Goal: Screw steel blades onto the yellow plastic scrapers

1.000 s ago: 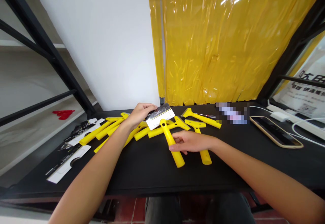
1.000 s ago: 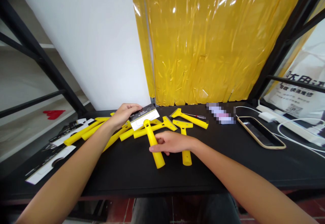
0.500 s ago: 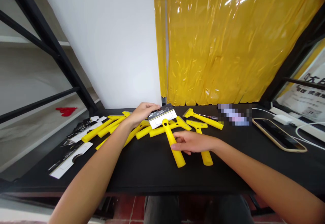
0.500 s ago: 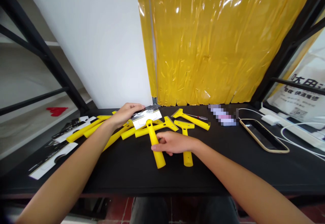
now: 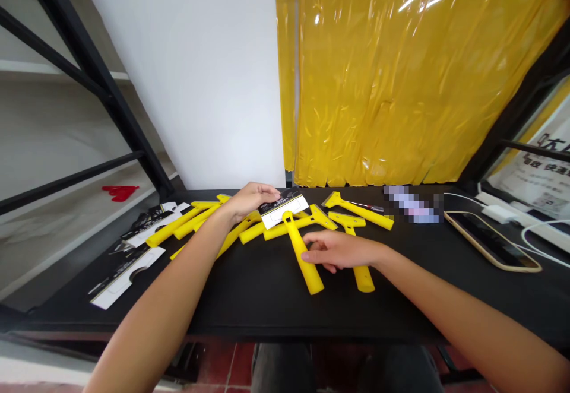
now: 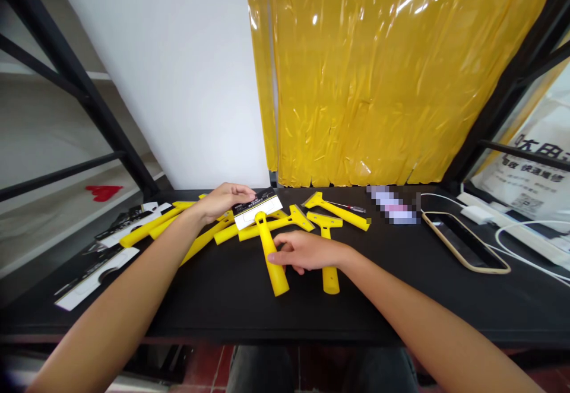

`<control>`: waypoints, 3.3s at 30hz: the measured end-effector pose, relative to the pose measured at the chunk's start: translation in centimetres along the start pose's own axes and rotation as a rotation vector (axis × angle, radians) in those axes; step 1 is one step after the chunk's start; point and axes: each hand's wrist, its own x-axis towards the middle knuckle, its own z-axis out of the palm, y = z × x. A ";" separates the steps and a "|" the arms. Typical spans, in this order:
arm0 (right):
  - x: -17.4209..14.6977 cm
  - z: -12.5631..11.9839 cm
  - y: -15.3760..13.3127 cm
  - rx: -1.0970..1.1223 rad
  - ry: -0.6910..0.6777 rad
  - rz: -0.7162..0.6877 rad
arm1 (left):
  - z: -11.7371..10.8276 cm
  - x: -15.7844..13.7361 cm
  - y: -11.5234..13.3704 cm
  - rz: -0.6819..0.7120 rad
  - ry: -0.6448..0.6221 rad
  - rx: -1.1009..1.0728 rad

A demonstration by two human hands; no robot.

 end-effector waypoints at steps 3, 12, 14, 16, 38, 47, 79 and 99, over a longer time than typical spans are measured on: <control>0.2 -0.3 0.4 -0.044 0.081 -0.006 | -0.8 0.1 -0.1 -0.004 0.043 0.009; 0.1 -2.8 1.5 -0.731 0.726 0.173 | -5.9 0.2 -1.3 -0.143 0.186 0.086; 0.1 -3.0 1.7 -0.744 0.710 0.189 | -6.8 0.2 -1.8 -0.177 0.192 0.094; 0.1 -3.1 1.8 -0.752 0.700 0.188 | -7.7 0.0 -2.0 -0.199 0.185 0.106; -2.1 -7.8 3.3 -0.834 0.931 0.352 | -12.4 -0.7 -3.6 -0.313 0.410 0.702; -3.1 -11.6 8.0 -0.809 0.671 0.480 | -3.9 -0.7 0.1 0.191 0.365 0.921; -2.9 -11.7 8.7 -0.946 0.790 0.649 | 8.8 -2.2 0.5 -0.343 -0.033 -0.457; -1.8 -6.9 4.2 -0.807 0.509 0.459 | 9.2 -2.5 0.7 -0.294 0.131 -0.508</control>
